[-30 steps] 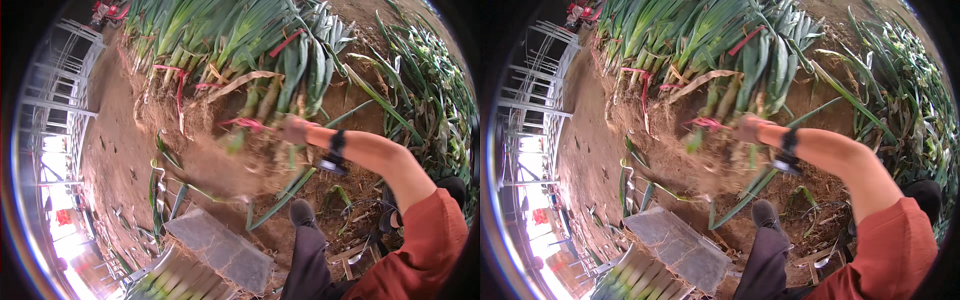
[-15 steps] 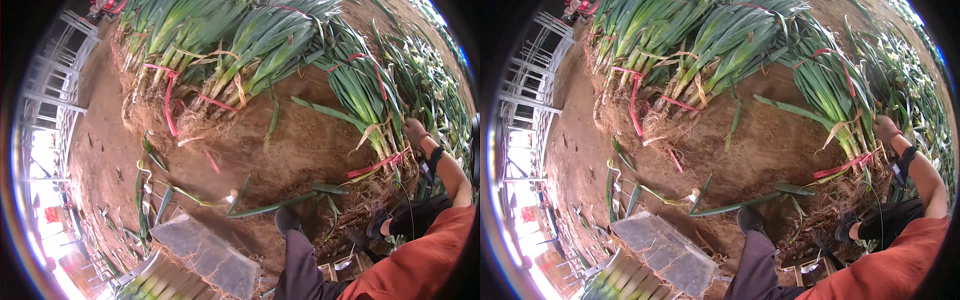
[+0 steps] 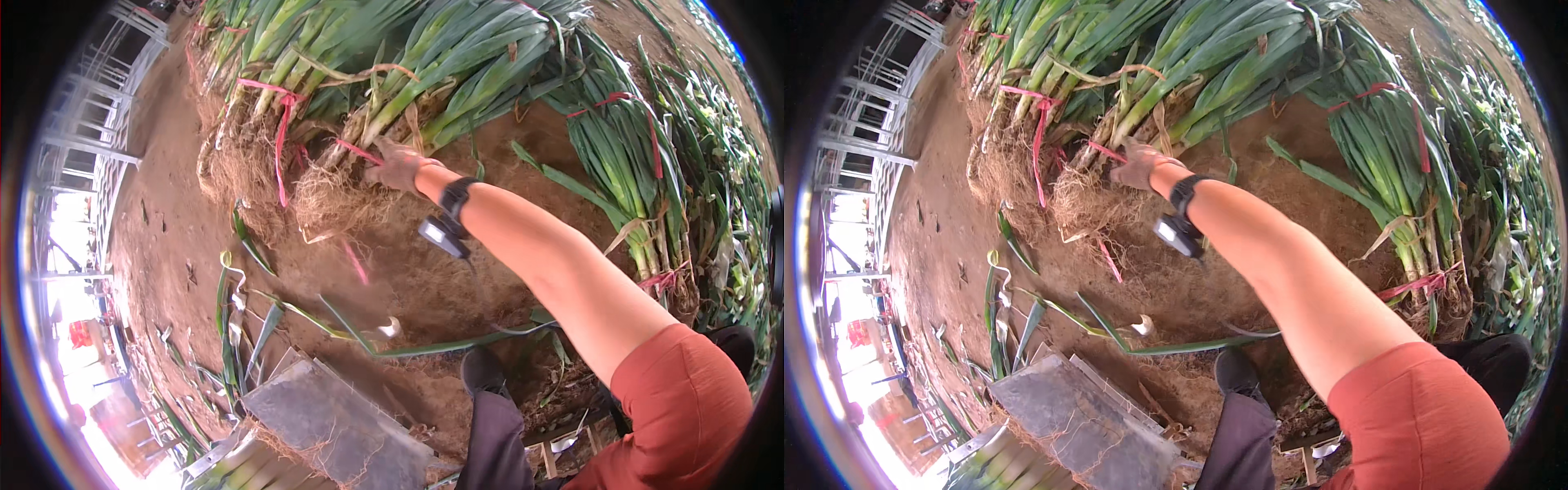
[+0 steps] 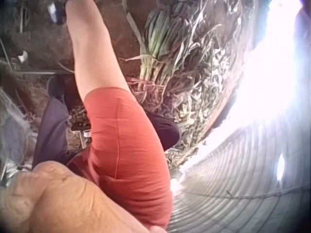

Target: Cleaning, trimming, and bundling leeks in an agricultural setting.

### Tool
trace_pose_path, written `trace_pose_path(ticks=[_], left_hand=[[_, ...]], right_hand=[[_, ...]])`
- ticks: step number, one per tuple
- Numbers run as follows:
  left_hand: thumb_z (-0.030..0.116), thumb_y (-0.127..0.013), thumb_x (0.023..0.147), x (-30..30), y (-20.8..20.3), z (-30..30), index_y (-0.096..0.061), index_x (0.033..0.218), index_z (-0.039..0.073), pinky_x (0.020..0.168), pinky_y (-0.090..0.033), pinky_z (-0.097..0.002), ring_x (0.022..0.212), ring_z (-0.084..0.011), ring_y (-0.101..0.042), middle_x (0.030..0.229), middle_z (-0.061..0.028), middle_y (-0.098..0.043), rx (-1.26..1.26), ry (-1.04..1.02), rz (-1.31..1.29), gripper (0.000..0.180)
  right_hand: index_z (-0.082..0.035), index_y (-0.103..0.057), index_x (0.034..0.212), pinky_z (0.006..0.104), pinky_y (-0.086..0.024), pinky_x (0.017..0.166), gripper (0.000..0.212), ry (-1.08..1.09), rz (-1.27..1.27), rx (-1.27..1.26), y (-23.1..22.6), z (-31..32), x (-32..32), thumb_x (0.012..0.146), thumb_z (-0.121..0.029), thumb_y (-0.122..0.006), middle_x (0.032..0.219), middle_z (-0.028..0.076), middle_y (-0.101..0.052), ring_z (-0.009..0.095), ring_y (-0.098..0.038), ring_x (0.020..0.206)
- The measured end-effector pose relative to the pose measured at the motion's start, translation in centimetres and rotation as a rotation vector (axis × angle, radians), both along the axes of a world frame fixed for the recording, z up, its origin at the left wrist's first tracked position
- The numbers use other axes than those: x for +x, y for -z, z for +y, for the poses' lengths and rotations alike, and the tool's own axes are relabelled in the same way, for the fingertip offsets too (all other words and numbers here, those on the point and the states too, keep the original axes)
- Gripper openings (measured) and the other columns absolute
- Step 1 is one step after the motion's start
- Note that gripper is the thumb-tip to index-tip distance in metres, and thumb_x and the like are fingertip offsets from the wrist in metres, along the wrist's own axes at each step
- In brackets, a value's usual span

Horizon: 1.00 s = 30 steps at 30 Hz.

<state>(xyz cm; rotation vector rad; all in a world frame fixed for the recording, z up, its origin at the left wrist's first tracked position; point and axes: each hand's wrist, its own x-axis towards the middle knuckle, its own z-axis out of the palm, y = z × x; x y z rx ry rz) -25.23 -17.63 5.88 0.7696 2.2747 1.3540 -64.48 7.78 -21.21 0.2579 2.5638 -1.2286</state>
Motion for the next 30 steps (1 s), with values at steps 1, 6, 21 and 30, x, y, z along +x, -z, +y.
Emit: trace_pose_path(ticks=[1, 6, 21, 30], left_hand=[[0.024, -0.063, 0.072, 0.0, 0.2, -0.1, -0.068, 0.092, 0.007, 0.087, -0.042, -0.0460, 0.098, -0.0284, -0.057, 0.104, -0.0104, -0.062, -0.007, -0.006, -0.004, 0.027], [0.026, -0.063, 0.073, 0.3, 0.7, -0.4, -0.067, 0.092, 0.006, 0.087, -0.042, -0.0463, 0.099, -0.0289, -0.057, 0.104, -0.0109, -0.062, -0.003, -0.016, 0.002, 0.027], [0.029, -0.063, 0.078, 4.4, 0.5, 0.6, -0.066, 0.093, 0.005, 0.086, -0.042, -0.0470, 0.100, -0.0302, -0.057, 0.106, -0.0123, -0.061, 0.185, 0.092, 0.200, 0.028], [0.023, -0.062, 0.077, 8.4, -0.2, 1.6, -0.061, 0.103, 0.004, 0.087, -0.044, -0.0426, 0.105, -0.0311, -0.056, 0.111, -0.0175, -0.057, 0.314, -0.067, 0.067, 0.032]], right_hand=[[-0.008, -0.026, 0.138, 0.0387, -0.042, 0.094, 0.066, -0.016, -0.152, -0.048, -0.6, -0.6, -0.3, 0.083, -0.033, -0.053, 0.134, 0.015, -0.042, 0.033, -0.050, 0.113], [-0.004, -0.053, 0.115, 0.0393, -0.049, 0.079, 0.046, -0.071, -0.179, 0.198, -0.3, -1.5, 0.4, 0.085, -0.038, -0.052, 0.108, 0.017, -0.059, 0.030, -0.060, 0.094], [-0.015, -0.066, 0.084, 0.0376, -0.052, 0.062, 0.022, -0.956, -0.468, 0.792, -9.8, 16.2, 35.9, 0.081, -0.028, -0.049, 0.082, 0.008, -0.065, 0.025, -0.064, 0.075], [-0.004, -0.061, 0.065, 0.0436, -0.047, 0.059, 0.029, -0.789, -0.155, 0.686, -10.3, 12.1, 43.8, 0.080, -0.027, -0.050, 0.064, 0.018, -0.058, 0.035, -0.059, 0.063]])
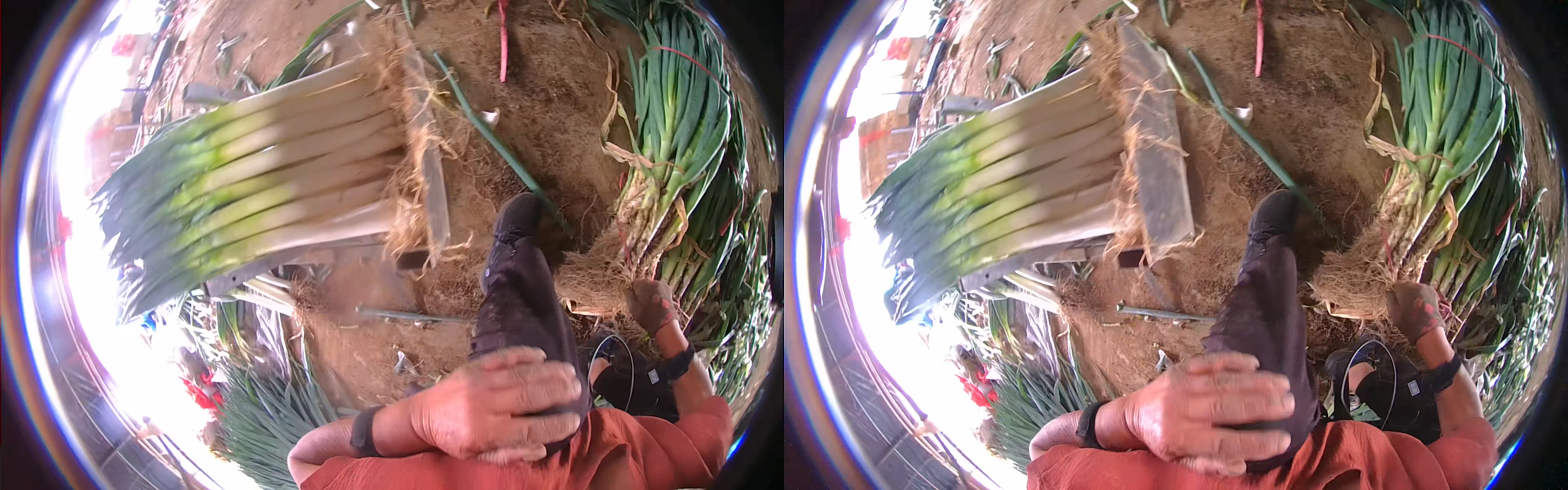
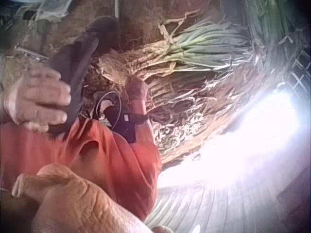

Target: Cleaning, trimming, and bundling leeks in an agricultural setting.

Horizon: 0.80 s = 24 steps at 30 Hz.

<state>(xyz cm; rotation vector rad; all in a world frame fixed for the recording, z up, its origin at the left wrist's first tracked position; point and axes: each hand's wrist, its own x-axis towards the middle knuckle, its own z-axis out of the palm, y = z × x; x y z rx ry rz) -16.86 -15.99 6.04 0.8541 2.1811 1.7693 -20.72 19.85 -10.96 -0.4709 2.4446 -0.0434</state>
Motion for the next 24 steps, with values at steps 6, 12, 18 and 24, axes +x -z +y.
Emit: trace_pose_path(ticks=[6, 12, 18, 24], left_hand=[[0.020, -0.057, 0.084, 6.8, 7.7, -8.7, -0.061, 0.100, 0.008, 0.073, -0.051, -0.0341, 0.088, -0.0272, -0.063, 0.096, -0.0131, -0.064, -0.474, -0.622, -0.486, 0.020], [0.021, -0.054, 0.084, 13.2, 26.0, -19.1, -0.063, 0.099, 0.012, 0.069, -0.051, -0.0362, 0.081, -0.0281, -0.064, 0.088, -0.0136, -0.065, -1.046, -0.644, -0.647, 0.020], [0.022, -0.055, 0.084, 10.8, 35.8, -21.8, -0.062, 0.092, 0.008, 0.058, -0.044, -0.0309, 0.067, -0.0194, -0.057, 0.074, -0.0086, -0.059, -0.739, -1.025, -0.884, 0.018], [0.021, -0.057, 0.083, 11.1, 34.1, -21.4, -0.061, 0.085, 0.006, 0.048, -0.038, -0.0272, 0.056, -0.0124, -0.051, 0.064, -0.0035, -0.053, -0.067, -1.087, -1.065, 0.016]], right_hand=[[-0.014, -0.064, 0.067, 0.0379, -0.050, 0.054, 0.015, -0.292, -0.165, 0.289, 0.6, 4.1, 8.1, 0.067, -0.028, -0.058, 0.070, 0.005, -0.064, 0.022, -0.065, 0.069], [-0.013, -0.068, 0.077, 0.0322, -0.052, 0.066, 0.014, -0.463, -0.284, 0.063, 0.5, 4.7, 13.6, 0.071, -0.023, -0.059, 0.074, 0.006, -0.065, 0.024, -0.065, 0.076], [-0.009, -0.063, 0.076, 0.0315, -0.049, 0.068, 0.017, -0.226, -0.153, 0.056, 0.6, 3.1, 13.1, 0.070, -0.023, -0.058, 0.081, 0.006, -0.057, 0.022, -0.059, 0.079], [-0.010, -0.062, 0.079, 0.0283, -0.047, 0.067, 0.018, -0.374, -0.036, 0.151, -3.7, 1.4, 11.9, 0.069, -0.025, -0.058, 0.081, 0.003, -0.059, 0.019, -0.057, 0.083]])
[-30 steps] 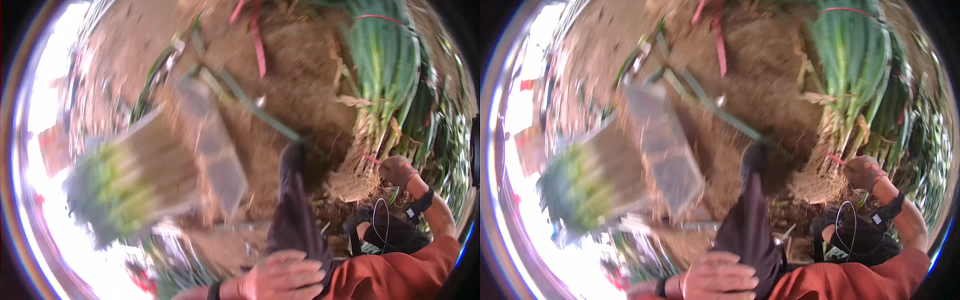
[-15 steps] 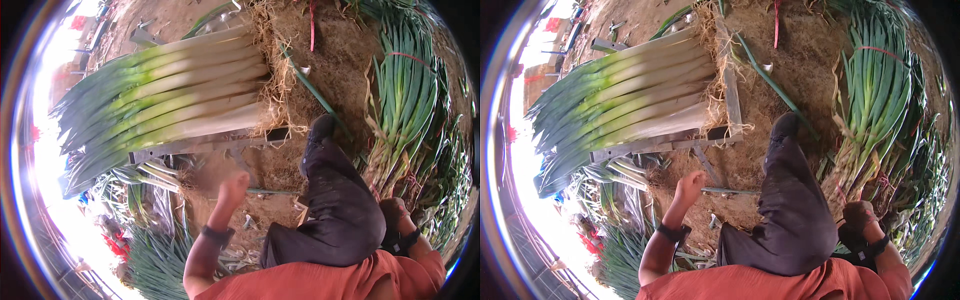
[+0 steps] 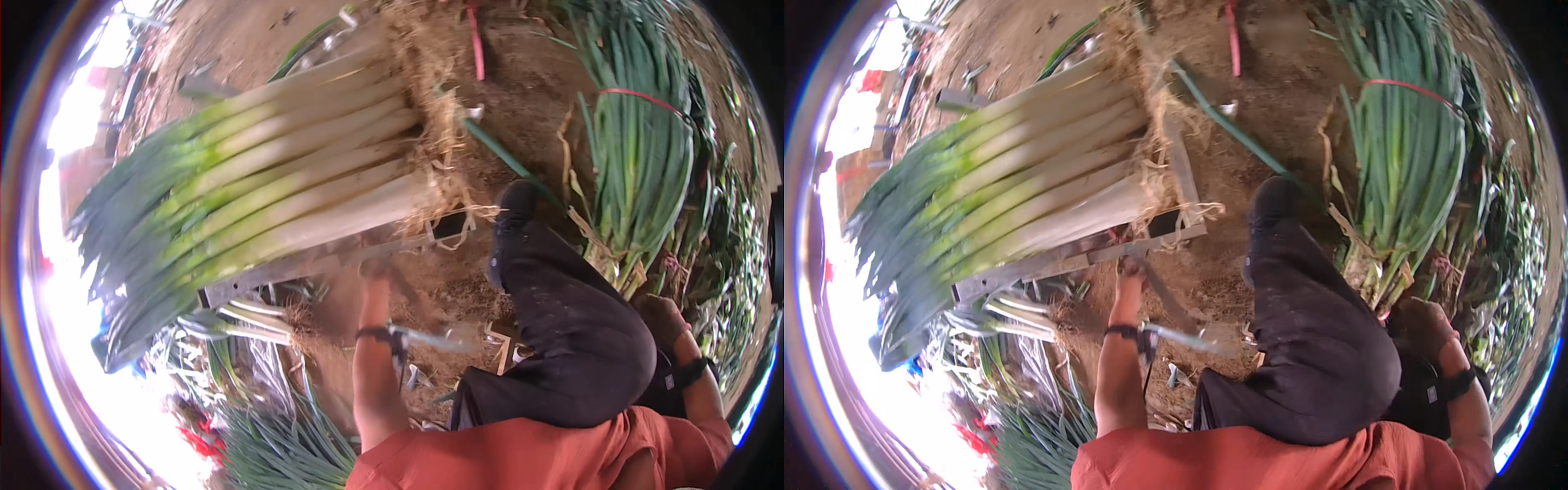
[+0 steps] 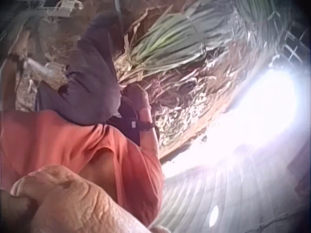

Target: Cleaning, trimming, and bundling leeks in an agricultural setting.

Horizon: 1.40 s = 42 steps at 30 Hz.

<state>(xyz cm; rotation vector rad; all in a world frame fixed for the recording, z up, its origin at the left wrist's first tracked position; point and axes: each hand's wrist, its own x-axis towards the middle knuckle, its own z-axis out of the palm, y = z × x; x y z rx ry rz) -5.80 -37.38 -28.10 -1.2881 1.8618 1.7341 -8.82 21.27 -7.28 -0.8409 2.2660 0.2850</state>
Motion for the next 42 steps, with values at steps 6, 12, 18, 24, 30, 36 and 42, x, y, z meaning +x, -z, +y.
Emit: trace_pose_path(ticks=[6, 12, 18, 24, 30, 36, 42], left_hand=[[0.021, -0.052, 0.083, 17.0, -7.1, -1.1, -0.061, 0.099, 0.002, 0.064, -0.046, -0.0427, 0.066, -0.0331, -0.057, 0.080, -0.0219, -0.061, -0.498, 0.792, -0.269, 0.026], [0.016, -0.053, 0.083, 24.6, -18.3, -1.8, -0.060, 0.089, 0.003, 0.088, -0.041, -0.0479, 0.083, -0.0359, -0.055, 0.084, -0.0166, -0.058, -0.996, 0.747, -0.410, 0.016], [0.019, -0.054, 0.084, 17.9, -38.3, -0.2, -0.060, 0.086, 0.003, 0.089, -0.038, -0.0510, 0.080, -0.0368, -0.054, 0.083, -0.0156, -0.057, -1.740, 0.831, -0.050, 0.017], [0.009, -0.049, 0.087, 3.9, -52.9, 10.3, -0.060, 0.089, 0.003, 0.091, -0.036, -0.0540, 0.086, -0.0361, -0.054, 0.089, -0.0168, -0.058, -1.939, 1.032, 0.935, 0.013], [0.011, -0.054, 0.082, -8.9, -57.3, 26.7, -0.061, 0.094, 0.008, 0.102, -0.029, -0.0515, 0.104, -0.0337, -0.052, 0.101, -0.0135, -0.058, -1.833, 1.543, 1.406, 0.014], [0.014, -0.060, 0.080, -19.2, -51.4, 46.3, -0.051, 0.120, 0.010, 0.104, -0.026, -0.0461, 0.123, -0.0330, -0.037, 0.114, -0.0123, -0.052, -1.232, 1.540, 1.751, 0.041], [0.026, -0.056, 0.084, -32.2, -32.2, 59.3, -0.055, 0.110, -0.001, 0.090, -0.040, -0.0413, 0.104, -0.0360, -0.051, 0.113, -0.0223, -0.053, -0.797, 1.684, 1.234, 0.037]], right_hand=[[-0.006, -0.061, 0.081, 0.0385, -0.048, 0.065, 0.016, 0.640, -0.181, -0.078, 0.8, 2.6, 2.0, 0.076, -0.020, -0.056, 0.079, 0.013, -0.060, 0.029, -0.061, 0.078], [-0.004, -0.058, 0.094, 0.0435, -0.047, 0.069, 0.027, 0.876, 0.139, -0.484, -7.9, -2.0, -3.4, 0.084, -0.027, -0.050, 0.078, 0.019, -0.061, 0.037, -0.059, 0.075], [-0.005, -0.055, 0.108, 0.0405, -0.046, 0.080, 0.030, 0.587, 0.446, -1.173, -15.9, -7.1, -4.5, 0.082, -0.019, -0.052, 0.101, 0.018, -0.059, 0.034, -0.057, 0.093], [0.001, -0.042, 0.124, 0.0415, -0.039, 0.095, 0.067, 0.183, 0.916, -1.380, -23.7, -12.4, -3.6, 0.073, -0.035, -0.065, 0.121, 0.019, -0.050, 0.036, -0.047, 0.114], [-0.014, -0.056, 0.115, 0.0375, -0.047, 0.078, 0.050, 0.631, 0.064, -0.855, -25.3, -4.4, -1.6, 0.077, -0.046, -0.059, 0.097, 0.013, -0.063, 0.028, -0.061, 0.092], [-0.003, -0.060, 0.092, 0.0252, -0.048, 0.054, 0.016, 1.687, 0.634, -1.846, -13.3, 3.4, -1.2, 0.083, -0.015, -0.063, 0.075, 0.003, -0.063, 0.009, -0.059, 0.066], [-0.008, -0.061, 0.100, 0.0422, -0.047, 0.070, 0.027, 2.058, 0.947, -1.015, 3.0, 10.1, -0.7, 0.081, -0.026, -0.055, 0.085, 0.021, -0.062, 0.038, -0.058, 0.085]])
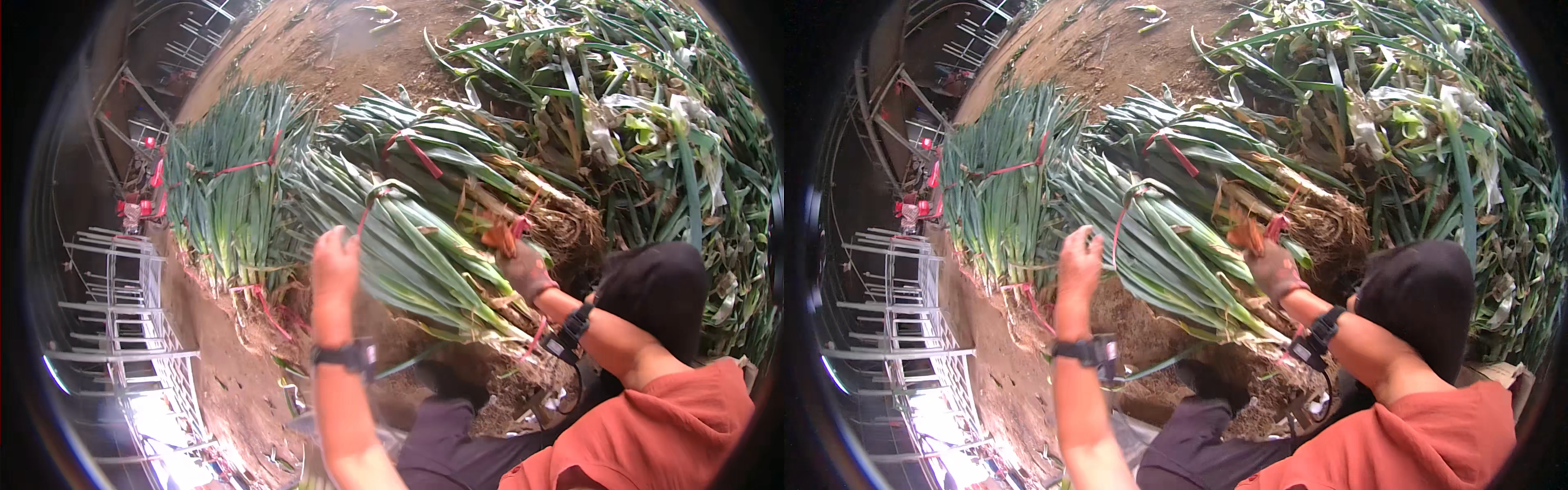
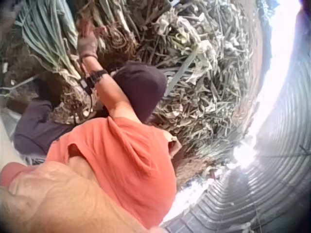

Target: Cleaning, trimming, and bundling leeks in an agricultural setting.

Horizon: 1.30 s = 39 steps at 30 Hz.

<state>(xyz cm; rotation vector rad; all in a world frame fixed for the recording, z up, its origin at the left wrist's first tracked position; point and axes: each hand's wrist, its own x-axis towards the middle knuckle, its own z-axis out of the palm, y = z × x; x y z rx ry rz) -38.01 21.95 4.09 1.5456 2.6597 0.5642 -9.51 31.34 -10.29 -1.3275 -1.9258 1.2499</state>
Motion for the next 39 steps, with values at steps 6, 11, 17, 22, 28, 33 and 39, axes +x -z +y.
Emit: trace_pose_path(ticks=[6, 11, 17, 22, 28, 33, 39], left_hand=[[0.032, -0.053, 0.085, -5.6, 13.8, 10.3, -0.052, 0.118, 0.005, 0.093, -0.039, -0.0411, 0.108, -0.0339, -0.050, 0.117, -0.0182, -0.054, -0.058, 0.052, -0.064, 0.043], [0.048, -0.055, 0.077, -3.3, 17.4, 14.9, -0.048, 0.127, 0.017, 0.103, -0.019, -0.0544, 0.132, -0.0238, -0.026, 0.138, -0.0080, -0.038, -0.632, -0.028, 0.188, 0.060], [0.039, -0.054, 0.069, -5.7, 17.8, 10.0, -0.045, 0.129, 0.016, 0.101, -0.026, -0.0535, 0.131, -0.0250, -0.027, 0.133, -0.0107, -0.042, -0.575, -0.151, 0.138, 0.064], [0.027, -0.059, 0.067, -9.1, 17.1, -5.0, -0.042, 0.127, 0.013, 0.101, -0.030, -0.0477, 0.126, -0.0337, -0.031, 0.129, -0.0123, -0.043, -0.323, -0.152, 0.076, 0.064], [0.016, -0.061, 0.067, -10.8, 15.7, -23.1, -0.043, 0.126, 0.008, 0.092, -0.040, -0.0416, 0.111, -0.0366, -0.048, 0.116, -0.0227, -0.053, -0.602, -0.471, -0.212, 0.062], [0.026, -0.052, 0.078, -10.9, 11.2, -25.5, -0.050, 0.121, 0.010, 0.086, -0.044, -0.0440, 0.104, -0.0349, -0.055, 0.110, -0.0217, -0.058, -0.867, -0.769, -0.224, 0.045], [0.023, -0.052, 0.083, -10.8, 9.6, -18.0, -0.060, 0.100, 0.003, 0.080, -0.044, -0.0424, 0.091, -0.0360, -0.057, 0.096, -0.0203, -0.061, -0.060, -0.472, 0.301, 0.027]], right_hand=[[-0.002, -0.059, 0.091, 0.0396, -0.045, 0.069, 0.030, -0.083, -0.197, -0.336, 2.3, -1.9, -1.2, 0.078, -0.030, -0.058, 0.083, 0.022, -0.061, 0.035, -0.059, 0.079], [-0.004, -0.061, 0.101, 0.0302, -0.043, 0.067, 0.028, 0.195, -0.083, -0.647, 4.2, -1.3, -1.2, 0.079, -0.022, -0.061, 0.079, 0.010, -0.062, 0.016, -0.056, 0.071], [-0.002, -0.061, 0.098, 0.0257, -0.042, 0.065, 0.024, 0.208, -0.049, -0.704, 4.1, -2.2, -1.5, 0.078, -0.016, -0.061, 0.076, 0.002, -0.060, 0.010, -0.049, 0.068], [-0.002, -0.061, 0.097, 0.0264, -0.043, 0.066, 0.023, 0.030, -0.113, -0.620, 4.2, -4.3, -1.8, 0.078, -0.015, -0.062, 0.075, 0.004, -0.061, 0.009, -0.051, 0.069], [-0.003, -0.061, 0.101, 0.0259, -0.045, 0.070, 0.027, -0.176, -0.027, -0.555, 2.8, -8.0, -2.0, 0.079, -0.018, -0.064, 0.079, 0.007, -0.064, 0.008, -0.054, 0.073], [-0.002, -0.060, 0.100, 0.0270, -0.043, 0.062, 0.026, -0.270, -0.020, -0.509, 5.5, -10.7, -0.5, 0.076, -0.013, -0.062, 0.070, 0.006, -0.059, 0.008, -0.049, 0.066], [0.000, -0.059, 0.093, 0.0319, -0.045, 0.066, 0.026, -0.338, -0.177, -0.472, 2.8, -11.3, -1.8, 0.077, -0.020, -0.063, 0.076, 0.014, -0.062, 0.015, -0.057, 0.070]])
